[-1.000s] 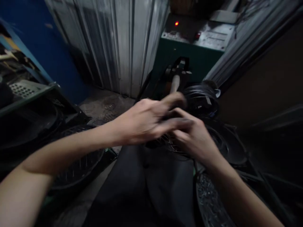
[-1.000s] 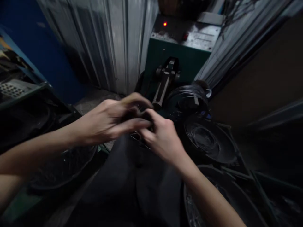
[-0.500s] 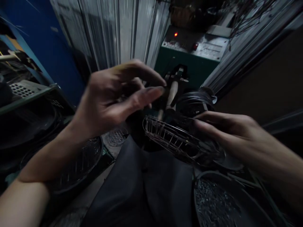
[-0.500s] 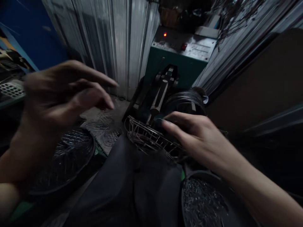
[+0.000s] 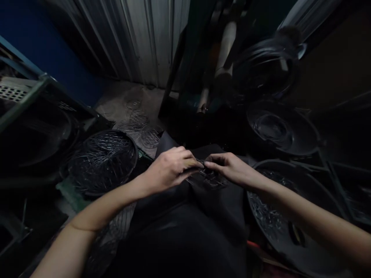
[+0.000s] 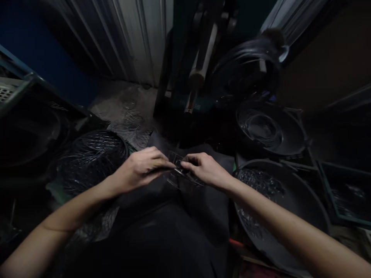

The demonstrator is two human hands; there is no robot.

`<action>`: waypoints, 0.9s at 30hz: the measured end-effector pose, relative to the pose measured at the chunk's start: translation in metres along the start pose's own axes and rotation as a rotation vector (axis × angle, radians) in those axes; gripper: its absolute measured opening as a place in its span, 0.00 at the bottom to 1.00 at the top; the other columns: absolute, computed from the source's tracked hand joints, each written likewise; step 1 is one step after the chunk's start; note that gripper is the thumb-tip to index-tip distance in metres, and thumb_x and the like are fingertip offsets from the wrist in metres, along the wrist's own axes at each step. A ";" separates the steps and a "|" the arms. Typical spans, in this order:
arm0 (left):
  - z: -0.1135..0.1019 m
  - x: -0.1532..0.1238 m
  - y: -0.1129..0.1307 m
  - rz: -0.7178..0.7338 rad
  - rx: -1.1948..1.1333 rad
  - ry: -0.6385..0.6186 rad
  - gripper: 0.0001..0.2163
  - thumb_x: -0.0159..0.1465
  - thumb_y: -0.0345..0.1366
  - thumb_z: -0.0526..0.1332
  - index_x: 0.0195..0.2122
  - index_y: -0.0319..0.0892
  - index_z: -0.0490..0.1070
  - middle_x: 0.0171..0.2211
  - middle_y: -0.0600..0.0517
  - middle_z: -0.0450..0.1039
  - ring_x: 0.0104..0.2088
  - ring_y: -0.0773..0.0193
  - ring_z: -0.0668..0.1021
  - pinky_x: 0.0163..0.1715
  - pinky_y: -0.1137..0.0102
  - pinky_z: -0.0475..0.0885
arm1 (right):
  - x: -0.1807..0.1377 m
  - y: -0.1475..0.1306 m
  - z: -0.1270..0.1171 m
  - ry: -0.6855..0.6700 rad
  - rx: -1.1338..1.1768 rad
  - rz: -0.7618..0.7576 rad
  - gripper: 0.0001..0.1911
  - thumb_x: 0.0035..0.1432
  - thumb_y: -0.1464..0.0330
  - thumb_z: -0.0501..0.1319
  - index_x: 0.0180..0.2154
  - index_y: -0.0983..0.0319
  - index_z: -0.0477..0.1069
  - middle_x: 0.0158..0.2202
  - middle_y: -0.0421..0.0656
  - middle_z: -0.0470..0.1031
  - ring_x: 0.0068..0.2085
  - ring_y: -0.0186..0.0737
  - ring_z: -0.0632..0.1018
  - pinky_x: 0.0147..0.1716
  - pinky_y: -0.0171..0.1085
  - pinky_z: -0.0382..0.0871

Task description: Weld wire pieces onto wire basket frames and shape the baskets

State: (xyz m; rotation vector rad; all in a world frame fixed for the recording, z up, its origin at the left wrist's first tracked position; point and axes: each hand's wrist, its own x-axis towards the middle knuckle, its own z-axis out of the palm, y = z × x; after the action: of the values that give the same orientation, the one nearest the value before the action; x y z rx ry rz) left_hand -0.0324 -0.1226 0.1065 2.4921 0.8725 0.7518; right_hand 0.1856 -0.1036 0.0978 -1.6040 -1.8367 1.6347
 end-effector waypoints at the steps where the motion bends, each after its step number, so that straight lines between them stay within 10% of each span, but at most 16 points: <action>1: 0.011 -0.005 -0.002 0.012 0.042 -0.014 0.09 0.64 0.32 0.57 0.44 0.41 0.71 0.35 0.50 0.73 0.36 0.65 0.74 0.38 0.70 0.70 | 0.002 0.003 0.001 0.011 0.026 0.008 0.14 0.51 0.56 0.61 0.28 0.61 0.75 0.23 0.40 0.73 0.25 0.37 0.72 0.24 0.33 0.64; 12: 0.058 -0.013 -0.001 0.290 0.332 0.091 0.09 0.65 0.25 0.50 0.36 0.35 0.70 0.32 0.47 0.72 0.32 0.63 0.73 0.32 0.68 0.70 | 0.004 0.022 0.017 0.060 0.110 -0.006 0.12 0.51 0.58 0.61 0.27 0.61 0.74 0.23 0.39 0.72 0.26 0.35 0.70 0.24 0.32 0.61; 27: 0.082 -0.025 -0.002 0.282 0.342 0.149 0.03 0.62 0.30 0.57 0.31 0.37 0.67 0.26 0.50 0.71 0.29 0.64 0.71 0.30 0.68 0.67 | -0.003 0.022 0.036 0.075 -0.102 0.020 0.11 0.55 0.62 0.57 0.28 0.61 0.73 0.26 0.40 0.73 0.30 0.38 0.72 0.29 0.34 0.61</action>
State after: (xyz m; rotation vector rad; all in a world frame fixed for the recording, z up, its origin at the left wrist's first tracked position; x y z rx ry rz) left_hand -0.0008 -0.1524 0.0326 2.9367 0.7597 0.9593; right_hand 0.1732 -0.1317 0.0684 -1.7061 -1.9005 1.4896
